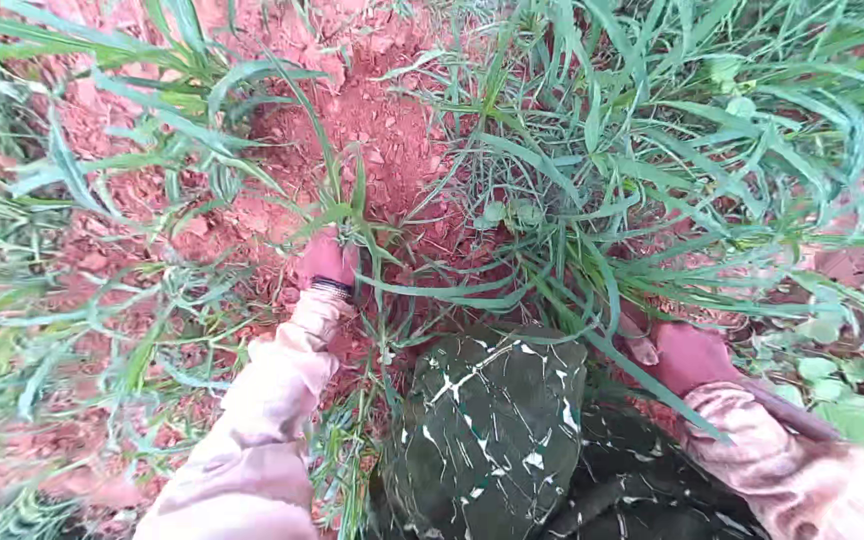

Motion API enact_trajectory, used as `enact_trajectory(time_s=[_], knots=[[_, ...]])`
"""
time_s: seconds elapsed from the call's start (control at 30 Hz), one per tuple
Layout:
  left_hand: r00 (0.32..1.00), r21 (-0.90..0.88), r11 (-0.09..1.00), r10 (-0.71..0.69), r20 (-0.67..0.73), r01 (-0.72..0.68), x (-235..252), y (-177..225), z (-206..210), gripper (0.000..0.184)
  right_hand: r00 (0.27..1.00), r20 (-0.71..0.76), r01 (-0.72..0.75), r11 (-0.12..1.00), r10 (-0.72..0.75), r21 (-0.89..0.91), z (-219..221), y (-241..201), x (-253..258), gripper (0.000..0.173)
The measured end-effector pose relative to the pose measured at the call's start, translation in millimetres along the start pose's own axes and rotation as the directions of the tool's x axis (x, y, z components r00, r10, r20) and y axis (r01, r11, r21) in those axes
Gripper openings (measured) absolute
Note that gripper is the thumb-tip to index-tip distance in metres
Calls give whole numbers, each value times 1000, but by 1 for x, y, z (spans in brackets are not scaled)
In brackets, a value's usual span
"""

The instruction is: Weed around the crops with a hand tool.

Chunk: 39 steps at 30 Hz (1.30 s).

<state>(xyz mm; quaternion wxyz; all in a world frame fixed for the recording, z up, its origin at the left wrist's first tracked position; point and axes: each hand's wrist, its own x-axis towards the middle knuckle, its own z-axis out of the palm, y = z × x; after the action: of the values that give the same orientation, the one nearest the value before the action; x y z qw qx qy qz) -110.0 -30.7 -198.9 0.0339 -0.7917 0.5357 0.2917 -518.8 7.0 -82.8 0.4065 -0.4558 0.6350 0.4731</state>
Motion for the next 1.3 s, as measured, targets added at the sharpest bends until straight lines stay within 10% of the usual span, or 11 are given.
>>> enact_trajectory(time_s=[0.1,0.73,1.3], knots=[[978,162,986,0,208,-35,33,43,20,65,1000,-28,-13,999,12,-34,-10,-18,-10,44],[950,83,948,302,82,-308,37,26,43,70,999,-48,17,992,-23,-125,-85,-35,4,43],[972,349,924,80,220,-155,37,69,13,52,884,-162,449,893,-438,35,-41,37,22,38]])
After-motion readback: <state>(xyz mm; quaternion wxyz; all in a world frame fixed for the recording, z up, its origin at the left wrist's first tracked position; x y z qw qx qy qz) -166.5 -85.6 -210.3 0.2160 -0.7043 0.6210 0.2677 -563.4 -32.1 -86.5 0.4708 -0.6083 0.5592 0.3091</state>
